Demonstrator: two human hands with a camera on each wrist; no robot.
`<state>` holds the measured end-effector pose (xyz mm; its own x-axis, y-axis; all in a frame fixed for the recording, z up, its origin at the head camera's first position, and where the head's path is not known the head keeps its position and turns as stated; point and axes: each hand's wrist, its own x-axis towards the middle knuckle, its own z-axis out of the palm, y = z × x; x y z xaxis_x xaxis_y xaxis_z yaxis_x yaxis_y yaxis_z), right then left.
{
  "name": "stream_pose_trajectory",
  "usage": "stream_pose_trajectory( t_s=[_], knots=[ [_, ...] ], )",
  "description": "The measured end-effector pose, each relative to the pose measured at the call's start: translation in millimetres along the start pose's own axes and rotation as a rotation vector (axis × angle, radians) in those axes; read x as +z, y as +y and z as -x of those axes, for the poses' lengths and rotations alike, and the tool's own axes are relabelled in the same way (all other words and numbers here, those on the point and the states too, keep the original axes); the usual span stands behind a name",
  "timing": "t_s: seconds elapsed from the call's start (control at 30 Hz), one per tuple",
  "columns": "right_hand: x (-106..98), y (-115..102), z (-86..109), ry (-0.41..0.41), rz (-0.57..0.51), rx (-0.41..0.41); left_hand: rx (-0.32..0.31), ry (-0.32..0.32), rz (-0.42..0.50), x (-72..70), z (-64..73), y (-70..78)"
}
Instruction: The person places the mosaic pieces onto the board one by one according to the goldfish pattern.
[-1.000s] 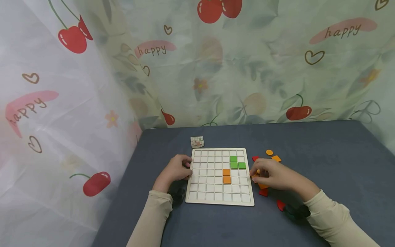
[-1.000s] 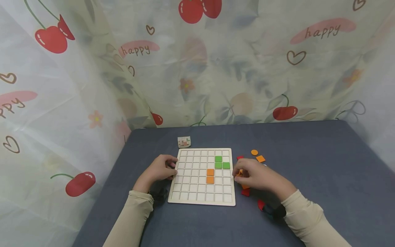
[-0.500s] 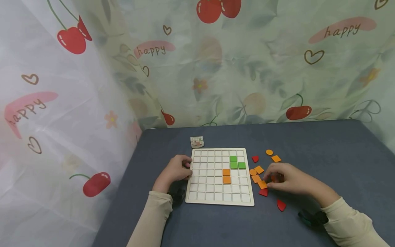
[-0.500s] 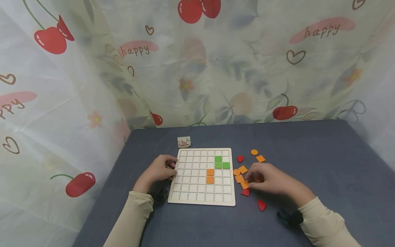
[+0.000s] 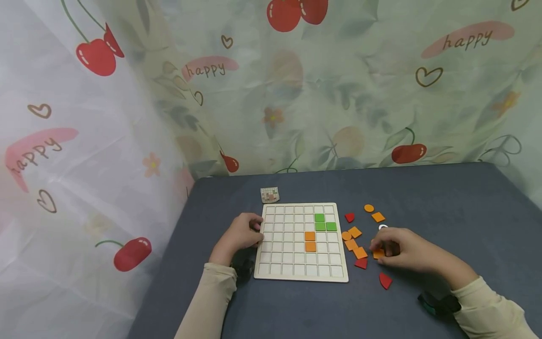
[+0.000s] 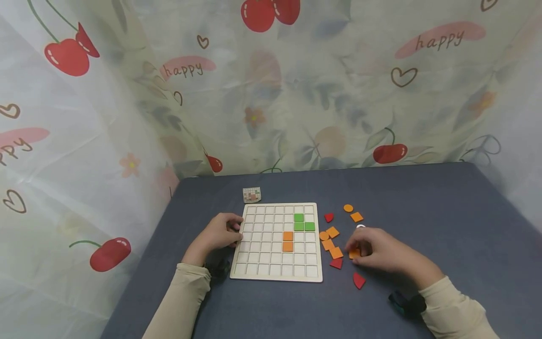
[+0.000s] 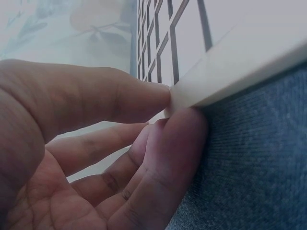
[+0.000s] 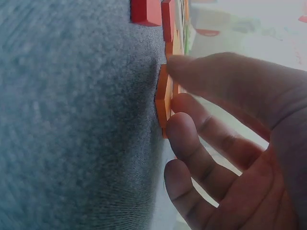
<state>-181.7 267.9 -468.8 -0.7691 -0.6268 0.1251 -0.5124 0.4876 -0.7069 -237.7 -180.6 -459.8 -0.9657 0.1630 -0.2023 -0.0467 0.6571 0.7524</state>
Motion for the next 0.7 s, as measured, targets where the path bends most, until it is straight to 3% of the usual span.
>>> stream_pose_trajectory(
  t_s=[0.23,0.5,0.7],
  knots=[
    [-1.1,-0.3,1.2,-0.015,-0.024,0.026,0.002,0.001,-0.002,1.0,0.0,-0.1],
    [-5.4,0.1,2.1,-0.011,0.052,0.098,-0.014,-0.003,0.007,0.0,-2.9,-0.4],
    [-2.9,4.7,0.5,-0.028,0.061,0.106,-0.016,-0.001,0.006,-0.2,-3.0,-1.4]
  ],
)
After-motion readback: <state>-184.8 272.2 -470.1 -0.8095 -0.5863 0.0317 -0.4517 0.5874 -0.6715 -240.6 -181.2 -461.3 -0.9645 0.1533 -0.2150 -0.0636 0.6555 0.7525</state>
